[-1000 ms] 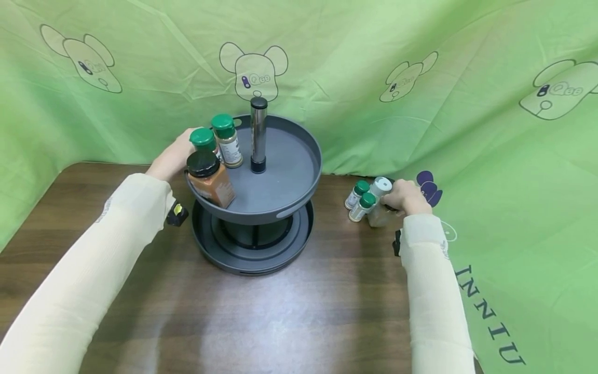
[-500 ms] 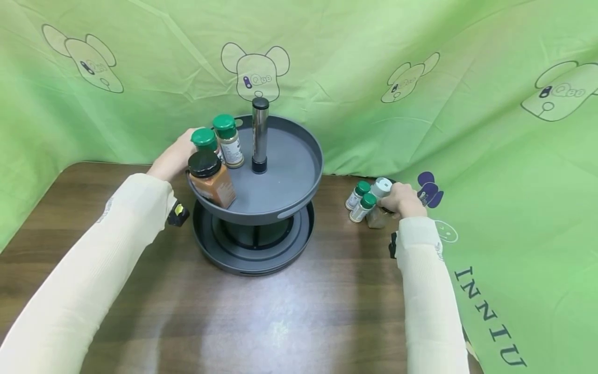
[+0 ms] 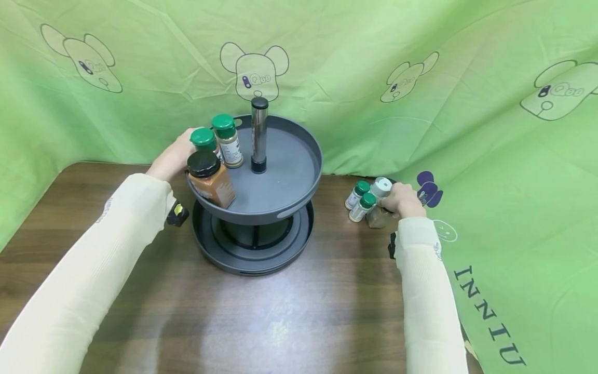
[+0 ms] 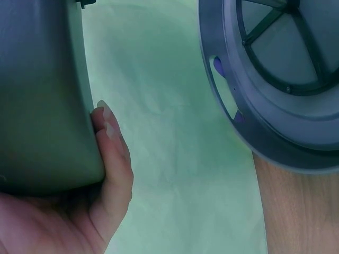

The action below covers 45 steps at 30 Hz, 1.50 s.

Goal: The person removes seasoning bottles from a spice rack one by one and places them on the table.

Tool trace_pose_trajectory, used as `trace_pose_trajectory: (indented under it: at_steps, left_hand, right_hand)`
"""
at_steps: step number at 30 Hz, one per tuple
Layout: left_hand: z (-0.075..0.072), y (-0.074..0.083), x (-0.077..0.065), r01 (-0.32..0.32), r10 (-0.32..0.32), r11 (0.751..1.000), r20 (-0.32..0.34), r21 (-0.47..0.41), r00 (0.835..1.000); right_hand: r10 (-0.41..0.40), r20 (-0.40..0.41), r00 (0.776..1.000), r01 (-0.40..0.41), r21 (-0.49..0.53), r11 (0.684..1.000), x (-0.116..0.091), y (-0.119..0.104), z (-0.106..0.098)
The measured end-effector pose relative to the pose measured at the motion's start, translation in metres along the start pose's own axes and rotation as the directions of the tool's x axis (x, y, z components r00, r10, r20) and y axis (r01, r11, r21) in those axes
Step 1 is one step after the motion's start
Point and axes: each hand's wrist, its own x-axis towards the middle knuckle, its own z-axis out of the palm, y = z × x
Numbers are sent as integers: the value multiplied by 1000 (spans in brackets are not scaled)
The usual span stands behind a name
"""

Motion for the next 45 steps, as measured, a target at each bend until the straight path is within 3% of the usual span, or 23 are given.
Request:
trace_pose_trajectory:
  at_steps: [8, 15, 18, 28, 35, 40, 45]
  left_hand:
    - [0, 2, -2, -5, 5, 1000, -16, -4, 1000]
    - [-2, 4, -3, 9, -10, 1000, -19, -13, 1000]
    - [-2, 4, -3, 15, -16, 1000, -13, -9, 1000]
    - [0, 2, -3, 1, -1, 1000, -15, -3, 1000]
    - [1, 1, -3, -6, 6, 1000, -24, -21, 1000]
    - [1, 1, -3, 3, -5, 999, -29, -35, 1000]
    - [1, 1, -4, -1, 0, 1000, -28, -29, 1000]
  right_hand:
    - [16, 24, 1000, -17, 33, 999, 1, 4, -2]
    - [-80, 104, 991, 83, -22, 996, 1, 4, -12]
    - [-86, 151, 985, 91, -25, 996, 1, 1, -14]
    - [-77, 220, 972, 66, 60, 996, 4, -2, -13]
    - [-109, 333, 937, 35, 219, 975, 0, 4, -18]
    - [-88, 376, 922, 27, 165, 986, -5, 3, -32]
    - [-73, 337, 939, 29, 135, 990, -11, 4, -48]
